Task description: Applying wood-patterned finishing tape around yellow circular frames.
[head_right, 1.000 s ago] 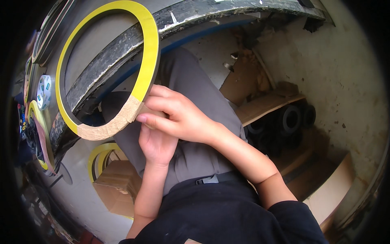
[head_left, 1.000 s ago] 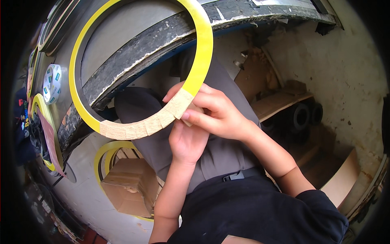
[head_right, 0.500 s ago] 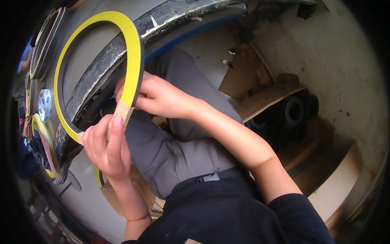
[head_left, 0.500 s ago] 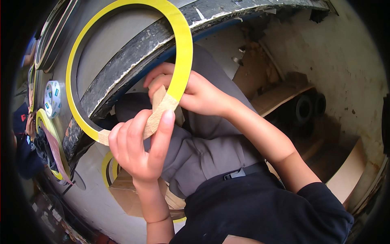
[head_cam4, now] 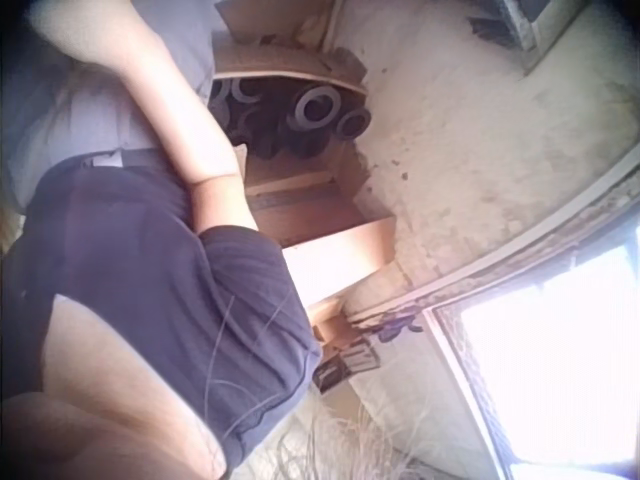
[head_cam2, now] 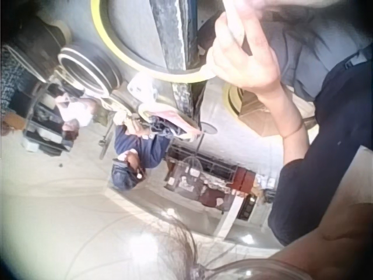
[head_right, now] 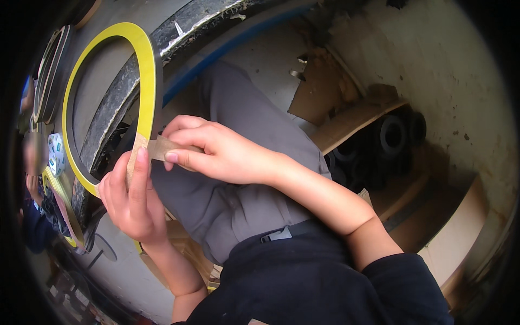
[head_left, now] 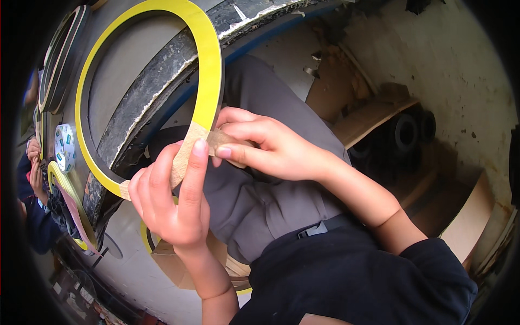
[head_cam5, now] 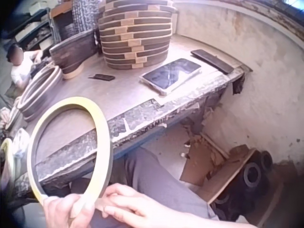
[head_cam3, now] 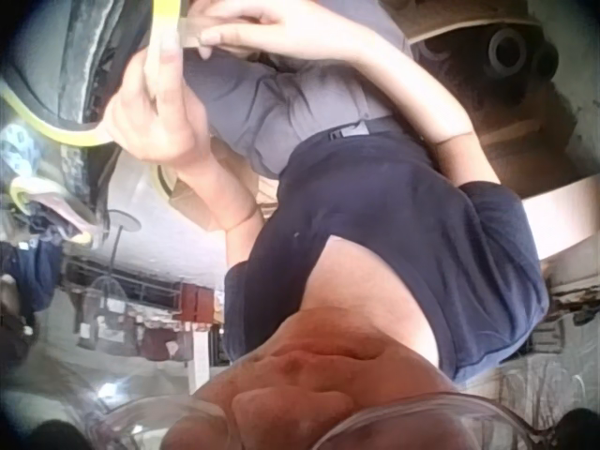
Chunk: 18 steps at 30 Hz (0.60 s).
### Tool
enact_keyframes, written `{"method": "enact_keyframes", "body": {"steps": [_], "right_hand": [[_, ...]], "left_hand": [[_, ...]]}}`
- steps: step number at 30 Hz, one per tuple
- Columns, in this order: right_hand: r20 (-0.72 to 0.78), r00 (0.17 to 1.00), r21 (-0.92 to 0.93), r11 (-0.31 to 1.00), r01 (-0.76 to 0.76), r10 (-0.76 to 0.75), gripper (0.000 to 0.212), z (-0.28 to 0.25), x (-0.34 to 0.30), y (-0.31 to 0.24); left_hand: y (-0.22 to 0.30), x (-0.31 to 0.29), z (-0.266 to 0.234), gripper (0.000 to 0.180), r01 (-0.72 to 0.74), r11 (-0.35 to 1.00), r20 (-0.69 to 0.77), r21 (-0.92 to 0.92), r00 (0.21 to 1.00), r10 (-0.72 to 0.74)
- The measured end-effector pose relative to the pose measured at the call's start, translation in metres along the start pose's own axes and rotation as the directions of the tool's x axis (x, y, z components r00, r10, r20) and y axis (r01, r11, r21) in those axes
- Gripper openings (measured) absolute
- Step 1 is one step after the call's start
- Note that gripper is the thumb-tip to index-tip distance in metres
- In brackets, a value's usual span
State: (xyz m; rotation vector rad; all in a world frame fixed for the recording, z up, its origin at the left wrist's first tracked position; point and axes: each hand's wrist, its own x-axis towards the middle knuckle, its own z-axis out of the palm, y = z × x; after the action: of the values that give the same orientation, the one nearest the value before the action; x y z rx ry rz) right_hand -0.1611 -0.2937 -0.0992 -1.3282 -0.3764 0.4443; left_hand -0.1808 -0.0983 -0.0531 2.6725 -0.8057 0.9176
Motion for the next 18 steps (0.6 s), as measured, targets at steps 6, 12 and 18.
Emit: {"method": "enact_keyframes", "body": {"steps": [6,12,18], "right_hand": [[-0.042,0.997,-0.111,0.992,0.063,-0.068,0.018,0.007,-0.011,-0.028],[-0.03,0.997,0.018,0.997,-0.073,0.073,0.019,0.018,-0.011,-0.036],[-0.134,0.989,-0.121,0.989,-0.082,0.065,0.019,0.021,-0.006,-0.038]], "left_hand": [[0.004,0.008,-0.01,0.044,0.091,0.988,0.077,-0.125,0.994,-0.081],[0.006,0.017,-0.018,0.047,0.19,0.96,0.172,-0.207,0.973,-0.155],[0.005,0.022,-0.021,0.048,0.187,0.958,0.203,-0.219,0.969,-0.143]]}}
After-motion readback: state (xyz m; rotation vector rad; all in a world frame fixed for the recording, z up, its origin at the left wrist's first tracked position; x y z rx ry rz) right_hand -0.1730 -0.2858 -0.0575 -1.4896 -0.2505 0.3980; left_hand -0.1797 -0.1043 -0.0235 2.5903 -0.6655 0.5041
